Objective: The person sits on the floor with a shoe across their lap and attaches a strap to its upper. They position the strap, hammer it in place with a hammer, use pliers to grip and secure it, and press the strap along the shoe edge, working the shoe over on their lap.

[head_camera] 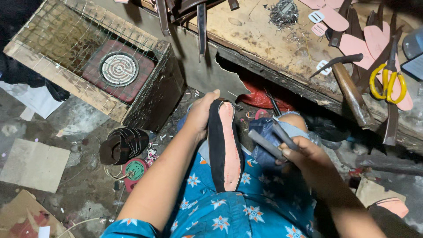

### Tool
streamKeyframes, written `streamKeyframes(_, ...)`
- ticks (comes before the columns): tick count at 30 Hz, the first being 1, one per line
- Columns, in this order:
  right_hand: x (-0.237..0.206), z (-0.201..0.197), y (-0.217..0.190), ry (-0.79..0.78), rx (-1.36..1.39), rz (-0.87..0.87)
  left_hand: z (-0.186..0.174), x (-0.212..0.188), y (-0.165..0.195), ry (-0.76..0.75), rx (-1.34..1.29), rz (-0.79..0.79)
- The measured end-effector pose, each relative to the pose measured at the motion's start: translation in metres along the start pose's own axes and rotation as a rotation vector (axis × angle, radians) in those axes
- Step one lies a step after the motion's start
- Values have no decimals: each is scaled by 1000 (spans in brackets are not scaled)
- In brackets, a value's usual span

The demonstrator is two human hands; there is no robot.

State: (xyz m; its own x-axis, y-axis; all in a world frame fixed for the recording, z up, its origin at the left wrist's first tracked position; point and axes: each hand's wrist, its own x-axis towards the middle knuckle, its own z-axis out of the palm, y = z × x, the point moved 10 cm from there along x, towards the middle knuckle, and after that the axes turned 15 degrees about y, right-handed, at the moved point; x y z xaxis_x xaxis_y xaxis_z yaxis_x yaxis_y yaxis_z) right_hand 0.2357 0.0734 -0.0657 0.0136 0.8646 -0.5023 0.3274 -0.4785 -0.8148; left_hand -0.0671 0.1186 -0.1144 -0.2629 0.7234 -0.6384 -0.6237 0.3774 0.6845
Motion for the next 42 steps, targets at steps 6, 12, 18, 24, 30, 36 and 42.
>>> streamKeyframes(6, 0, 37, -46, -16, 20, -172, 3, -3, 2, -13, 8, -4)
streamKeyframes(12, -6, 63, -55, -166, 87, -315, 4, -7, 4, -35, 8, -11)
streamKeyframes(18, 18, 83, -31, -279, 344, 41, 7, -11, 6, -43, 24, -20)
streamKeyframes(24, 27, 81, -52, -124, -95, -260, 10, -11, 6, -31, 62, -10)
streamKeyframes(30, 34, 82, -65, -78, -194, -407, 13, -10, 7, -41, 72, 5)
streamKeyframes(36, 23, 82, -93, -125, -223, -713, 13, -9, 5, -42, 93, -15)
streamKeyframes(42, 48, 79, -117, -164, -620, -823, 11, -7, 1, -59, 135, -38)
